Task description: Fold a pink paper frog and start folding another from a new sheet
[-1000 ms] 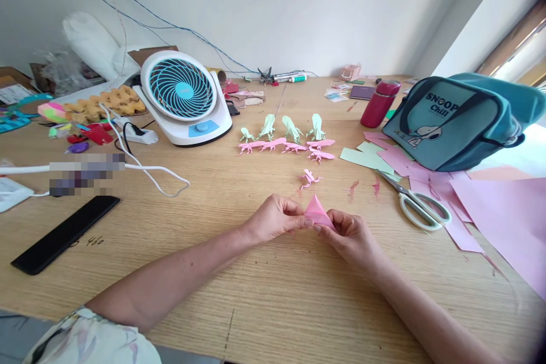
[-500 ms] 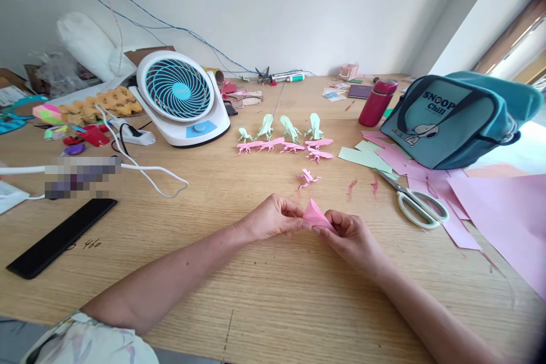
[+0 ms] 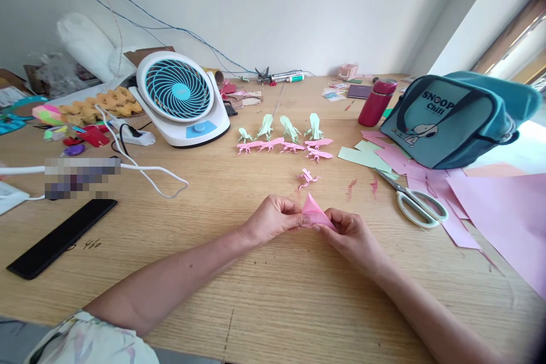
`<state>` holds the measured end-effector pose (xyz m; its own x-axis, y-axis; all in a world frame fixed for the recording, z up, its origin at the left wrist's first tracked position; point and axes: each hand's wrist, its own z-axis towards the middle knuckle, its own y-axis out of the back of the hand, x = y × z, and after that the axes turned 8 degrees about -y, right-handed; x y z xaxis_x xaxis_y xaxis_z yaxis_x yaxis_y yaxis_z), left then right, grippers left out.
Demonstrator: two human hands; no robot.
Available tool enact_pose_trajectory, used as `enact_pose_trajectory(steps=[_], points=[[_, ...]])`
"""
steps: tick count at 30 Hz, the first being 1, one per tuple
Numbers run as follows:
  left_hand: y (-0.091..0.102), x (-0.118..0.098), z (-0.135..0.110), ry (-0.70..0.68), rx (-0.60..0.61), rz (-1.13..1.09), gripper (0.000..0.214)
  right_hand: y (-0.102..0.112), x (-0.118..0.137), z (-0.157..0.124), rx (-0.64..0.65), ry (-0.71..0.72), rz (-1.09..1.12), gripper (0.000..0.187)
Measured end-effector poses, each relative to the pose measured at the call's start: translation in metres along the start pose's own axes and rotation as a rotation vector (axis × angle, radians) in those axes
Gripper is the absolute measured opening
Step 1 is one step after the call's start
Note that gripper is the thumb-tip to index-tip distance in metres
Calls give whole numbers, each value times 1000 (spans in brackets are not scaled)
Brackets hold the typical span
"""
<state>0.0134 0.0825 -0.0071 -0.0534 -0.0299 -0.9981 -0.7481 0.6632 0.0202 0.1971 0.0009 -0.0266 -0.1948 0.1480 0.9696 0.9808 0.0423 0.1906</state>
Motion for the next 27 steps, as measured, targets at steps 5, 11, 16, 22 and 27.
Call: enact_pose_trajectory(steps=[5, 11, 16, 22, 27], points=[[-3, 2, -3, -75, -36, 182, 45, -4, 1, 4, -38, 27, 148, 34], [-4, 0, -3, -69, -15, 212, 46, -2, -1, 5, -66, -5, 196, 40], [-2, -7, -2, -47, 14, 101, 41, 1, 1, 4, -55, -12, 197, 43], [-1, -7, -2, 5, -3, 34, 40, 1, 0, 4, -52, -9, 195, 45], [-2, -5, -3, -5, -11, 33, 39, 0, -2, 4, -45, 15, 202, 42]])
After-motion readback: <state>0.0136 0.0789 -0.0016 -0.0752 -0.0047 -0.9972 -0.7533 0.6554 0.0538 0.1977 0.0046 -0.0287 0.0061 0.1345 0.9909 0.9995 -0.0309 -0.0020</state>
